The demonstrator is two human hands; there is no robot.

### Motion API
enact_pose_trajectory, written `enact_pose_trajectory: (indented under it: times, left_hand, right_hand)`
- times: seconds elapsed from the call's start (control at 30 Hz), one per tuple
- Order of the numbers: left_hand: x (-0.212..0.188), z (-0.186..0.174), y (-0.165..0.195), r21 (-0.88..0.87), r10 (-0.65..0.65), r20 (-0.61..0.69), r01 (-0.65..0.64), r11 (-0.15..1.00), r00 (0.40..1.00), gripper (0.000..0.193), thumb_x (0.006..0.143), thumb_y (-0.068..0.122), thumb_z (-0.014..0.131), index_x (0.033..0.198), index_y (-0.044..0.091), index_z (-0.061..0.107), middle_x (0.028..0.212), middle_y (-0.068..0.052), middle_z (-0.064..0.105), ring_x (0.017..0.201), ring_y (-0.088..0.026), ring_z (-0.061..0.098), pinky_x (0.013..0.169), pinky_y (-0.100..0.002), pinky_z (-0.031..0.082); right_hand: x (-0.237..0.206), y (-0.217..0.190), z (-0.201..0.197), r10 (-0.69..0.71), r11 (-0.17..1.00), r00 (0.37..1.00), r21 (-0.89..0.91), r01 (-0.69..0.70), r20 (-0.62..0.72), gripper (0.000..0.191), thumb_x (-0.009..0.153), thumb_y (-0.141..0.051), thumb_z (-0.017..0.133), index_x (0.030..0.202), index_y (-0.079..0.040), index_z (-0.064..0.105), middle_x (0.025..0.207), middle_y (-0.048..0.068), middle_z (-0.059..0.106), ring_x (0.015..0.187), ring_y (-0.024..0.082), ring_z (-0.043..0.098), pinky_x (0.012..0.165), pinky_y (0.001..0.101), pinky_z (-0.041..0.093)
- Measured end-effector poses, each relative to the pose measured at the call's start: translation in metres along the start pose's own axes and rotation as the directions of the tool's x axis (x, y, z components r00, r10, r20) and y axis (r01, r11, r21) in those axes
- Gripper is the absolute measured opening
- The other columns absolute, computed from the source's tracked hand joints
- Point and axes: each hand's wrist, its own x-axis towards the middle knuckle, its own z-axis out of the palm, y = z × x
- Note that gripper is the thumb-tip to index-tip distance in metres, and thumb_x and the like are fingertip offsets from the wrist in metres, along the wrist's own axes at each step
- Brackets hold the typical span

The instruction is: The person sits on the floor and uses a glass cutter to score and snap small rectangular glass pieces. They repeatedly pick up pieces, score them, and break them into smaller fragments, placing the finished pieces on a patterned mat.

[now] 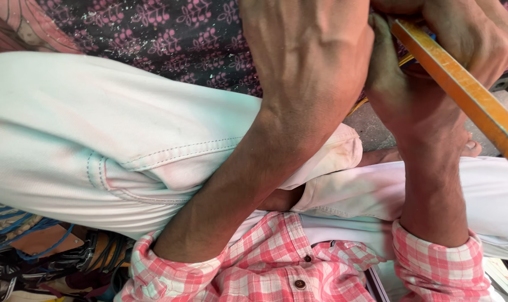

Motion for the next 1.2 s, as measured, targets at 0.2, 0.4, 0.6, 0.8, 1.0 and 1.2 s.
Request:
enact_pose_trajectory:
  times: [0.2, 0.4, 0.6, 0.8, 1.0, 1.2]
  left_hand:
    - [0.001, -0.002, 0.001, -0.003, -0.021, 0.011, 0.021, 1.0, 1.0, 0.019, 0.085, 0.003, 0.076, 0.092, 0.01, 0.059, 0.084, -0.012, 0.051, 0.077, -0.033, 0.054, 0.069, -0.049, 0.038]
    - [0.004, -0.001, 0.001, -0.004, -0.031, 0.024, 0.031, 1.0, 0.999, 0.02, 0.084, 0.003, 0.076, 0.09, 0.011, 0.058, 0.082, -0.011, 0.051, 0.078, -0.034, 0.053, 0.069, -0.05, 0.038]
    - [0.006, 0.0, -0.001, 0.009, -0.036, 0.024, 0.036, 0.999, 0.999, 0.022, 0.085, 0.003, 0.077, 0.09, 0.011, 0.058, 0.082, -0.01, 0.05, 0.074, -0.031, 0.053, 0.069, -0.049, 0.038]
    - [0.007, -0.004, -0.002, -0.005, -0.023, 0.025, 0.023, 1.0, 0.999, 0.022, 0.087, 0.005, 0.078, 0.094, 0.009, 0.057, 0.088, -0.011, 0.051, 0.082, -0.032, 0.054, 0.072, -0.049, 0.039]
    - [0.009, -0.008, 0.001, 0.079, -0.082, 0.094, 0.075, 0.994, 0.992, 0.039, 0.087, 0.003, 0.074, 0.122, 0.004, 0.056, 0.109, -0.016, 0.056, 0.1, -0.037, 0.055, 0.08, -0.052, 0.042]
    - [0.013, -0.008, 0.002, 0.096, -0.104, 0.157, 0.09, 0.991, 0.982, 0.046, 0.089, 0.006, 0.074, 0.129, 0.004, 0.051, 0.115, -0.015, 0.054, 0.107, -0.035, 0.053, 0.079, -0.049, 0.04]
  right_hand:
    - [-0.004, 0.0, 0.001, 0.007, 1.0, 1.0, 0.004, -0.007, 0.001, 0.015, 0.107, 0.002, 0.065, 0.122, 0.004, 0.069, 0.105, 0.015, 0.071, 0.084, 0.018, 0.069, 0.076, 0.0251, 0.054]
    - [-0.004, 0.002, 0.004, 0.005, 1.0, 1.0, 0.004, -0.005, 0.005, 0.015, 0.109, 0.001, 0.064, 0.123, 0.003, 0.068, 0.105, 0.014, 0.071, 0.083, 0.018, 0.068, 0.075, 0.0252, 0.053]
    - [-0.002, 0.006, 0.008, 0.014, 1.0, 1.0, 0.005, -0.014, 0.009, 0.015, 0.11, 0.0, 0.063, 0.124, 0.003, 0.067, 0.104, 0.014, 0.07, 0.083, 0.018, 0.067, 0.075, 0.0252, 0.053]
    - [-0.003, 0.005, 0.008, 0.023, 0.999, 1.0, 0.029, -0.023, 0.004, 0.015, 0.111, -0.002, 0.062, 0.125, 0.003, 0.066, 0.104, 0.014, 0.07, 0.082, 0.018, 0.067, 0.074, 0.0253, 0.052]
    - [0.006, 0.003, -0.006, 0.092, 0.989, 0.995, 0.117, -0.087, -0.036, 0.015, 0.113, -0.003, 0.062, 0.125, 0.003, 0.065, 0.104, 0.014, 0.069, 0.082, 0.018, 0.066, 0.074, 0.0254, 0.052]
    - [0.011, 0.006, 0.0, 0.057, 0.996, 0.998, 0.065, -0.055, -0.03, 0.015, 0.114, -0.004, 0.061, 0.126, 0.003, 0.064, 0.104, 0.014, 0.069, 0.081, 0.018, 0.065, 0.073, 0.0254, 0.052]
